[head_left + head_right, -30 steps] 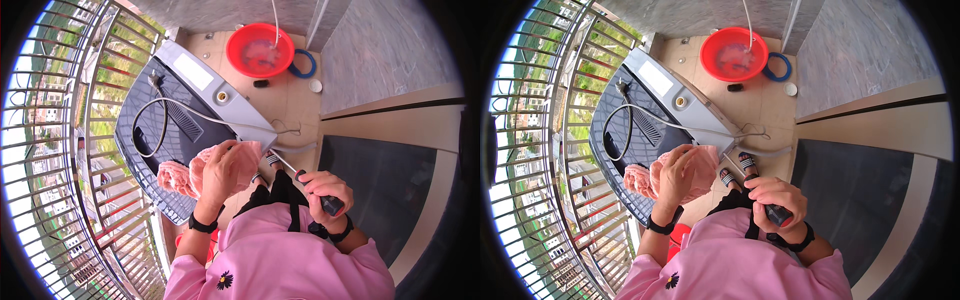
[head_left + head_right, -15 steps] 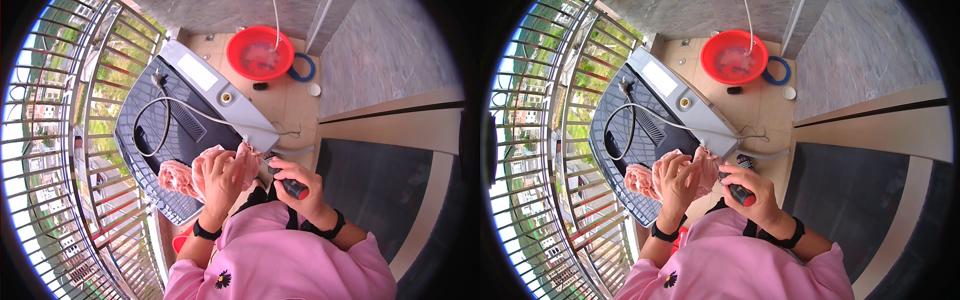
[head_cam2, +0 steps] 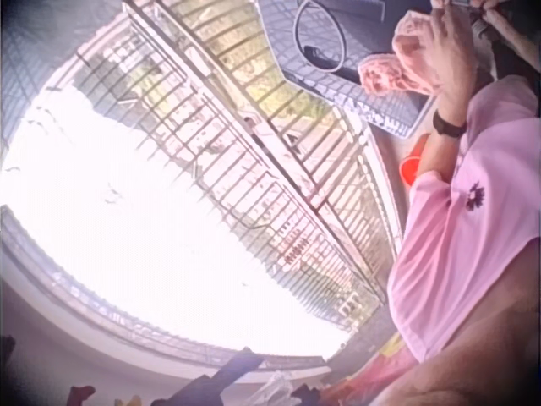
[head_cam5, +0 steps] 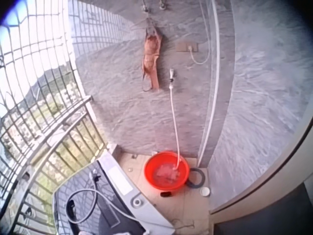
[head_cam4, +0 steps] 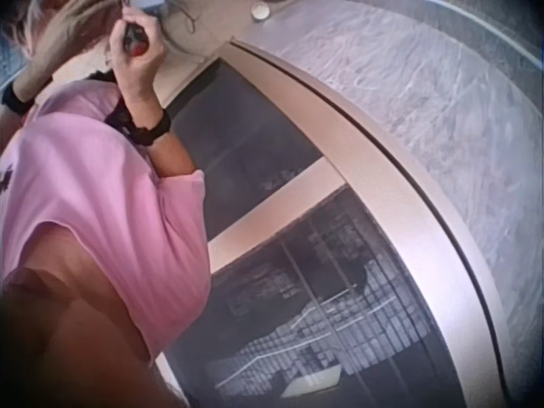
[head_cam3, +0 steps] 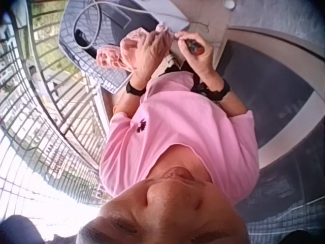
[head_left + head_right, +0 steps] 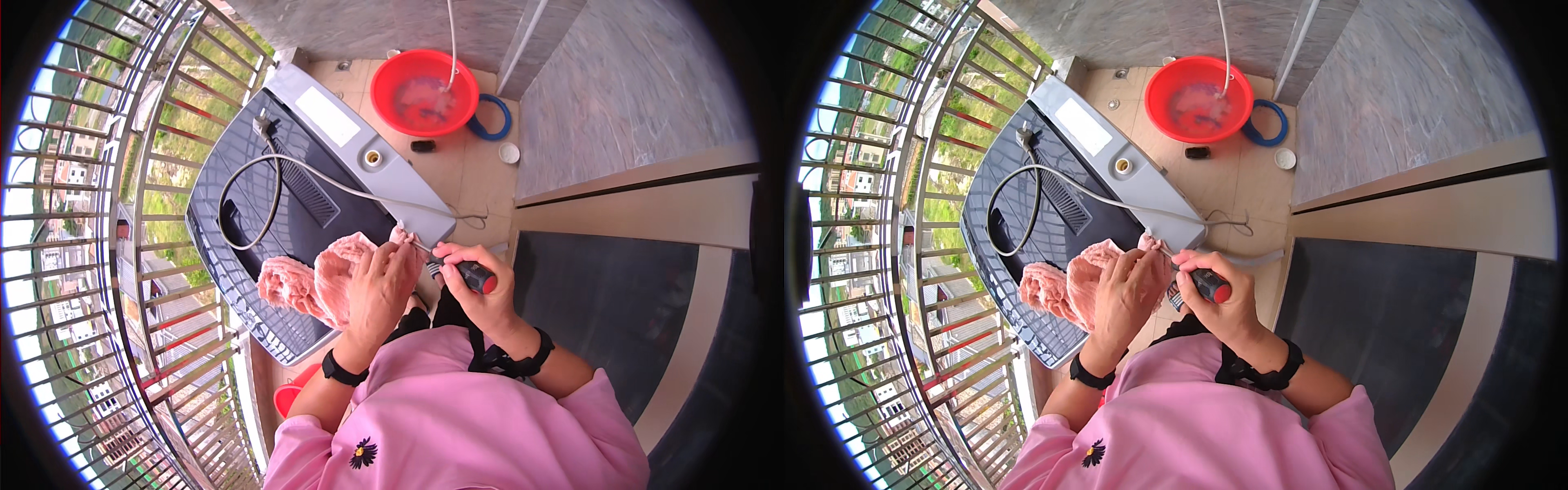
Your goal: Use a screwdriver and a cloth to inspect or maintain the water inlet area of a washing machine.
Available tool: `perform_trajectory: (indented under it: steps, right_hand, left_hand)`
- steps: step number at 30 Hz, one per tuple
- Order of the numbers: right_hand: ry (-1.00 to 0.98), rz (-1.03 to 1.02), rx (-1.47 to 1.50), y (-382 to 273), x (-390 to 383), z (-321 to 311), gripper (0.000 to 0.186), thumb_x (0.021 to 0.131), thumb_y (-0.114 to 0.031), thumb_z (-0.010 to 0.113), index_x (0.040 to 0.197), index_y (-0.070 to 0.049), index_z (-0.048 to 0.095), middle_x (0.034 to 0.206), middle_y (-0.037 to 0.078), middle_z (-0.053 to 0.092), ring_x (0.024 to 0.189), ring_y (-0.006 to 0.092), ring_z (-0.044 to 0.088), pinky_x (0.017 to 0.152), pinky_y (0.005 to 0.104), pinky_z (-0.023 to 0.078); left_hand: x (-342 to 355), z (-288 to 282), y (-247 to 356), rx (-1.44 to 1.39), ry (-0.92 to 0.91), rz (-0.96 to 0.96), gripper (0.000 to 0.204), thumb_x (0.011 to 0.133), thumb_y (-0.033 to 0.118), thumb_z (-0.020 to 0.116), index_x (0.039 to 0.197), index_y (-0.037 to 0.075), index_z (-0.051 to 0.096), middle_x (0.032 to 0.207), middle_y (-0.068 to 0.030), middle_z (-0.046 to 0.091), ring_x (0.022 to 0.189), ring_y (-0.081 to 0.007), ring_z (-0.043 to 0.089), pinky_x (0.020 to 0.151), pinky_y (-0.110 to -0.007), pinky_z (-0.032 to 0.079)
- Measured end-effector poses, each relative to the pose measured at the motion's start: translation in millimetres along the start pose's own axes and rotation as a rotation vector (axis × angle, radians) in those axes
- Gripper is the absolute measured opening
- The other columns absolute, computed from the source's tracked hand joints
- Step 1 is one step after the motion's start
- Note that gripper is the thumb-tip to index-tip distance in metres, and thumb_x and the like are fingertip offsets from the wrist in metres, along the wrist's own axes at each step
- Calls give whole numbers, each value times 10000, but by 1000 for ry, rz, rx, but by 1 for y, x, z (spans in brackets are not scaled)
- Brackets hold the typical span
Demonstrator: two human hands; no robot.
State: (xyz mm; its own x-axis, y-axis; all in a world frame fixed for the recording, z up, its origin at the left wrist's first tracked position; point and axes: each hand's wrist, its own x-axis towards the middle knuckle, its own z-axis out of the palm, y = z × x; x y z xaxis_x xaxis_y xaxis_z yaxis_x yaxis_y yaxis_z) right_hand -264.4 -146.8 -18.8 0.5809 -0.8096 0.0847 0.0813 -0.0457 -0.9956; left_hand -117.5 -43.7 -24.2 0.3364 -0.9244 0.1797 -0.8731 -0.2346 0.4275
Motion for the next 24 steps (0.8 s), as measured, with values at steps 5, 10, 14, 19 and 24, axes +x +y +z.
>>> perform_trajectory:
  steps: [5,10,14,19,24]
  right_hand:
    - [-37,-16,-147,-26,11,4,139,860,19,709,986,1,651,962,145,743,808,168,721,754,300,574]
    - [-62,98,-270,-35,56,7,144,822,-103,765,869,10,690,749,135,718,682,169,710,619,301,537]
    - [-170,80,-642,-34,112,41,261,821,-236,741,787,11,664,669,163,677,653,258,704,610,370,527]
    - [-300,75,-795,-6,162,78,290,799,-294,698,729,-20,629,617,142,662,582,293,685,590,408,539]
    - [-433,194,-455,40,177,105,228,789,-197,653,863,18,637,619,116,650,574,230,685,563,368,541]
  left_hand:
    - [-11,10,3,-220,-30,-68,258,837,28,673,1095,21,671,1089,-139,637,988,-327,644,860,-418,547]
    - [-5,10,3,-269,16,-82,213,869,46,686,1080,25,669,1061,-141,641,924,-320,644,806,-412,542]
    - [-3,12,-2,-196,44,-135,273,873,113,716,1127,31,658,990,-127,653,897,-306,644,753,-404,548]
    - [-6,10,-13,-213,19,-143,320,848,127,728,1151,47,664,980,-113,659,896,-293,650,737,-398,560]
    - [0,-8,-11,-228,104,-135,312,869,187,718,1149,65,654,937,-65,631,890,-269,626,708,-397,554]
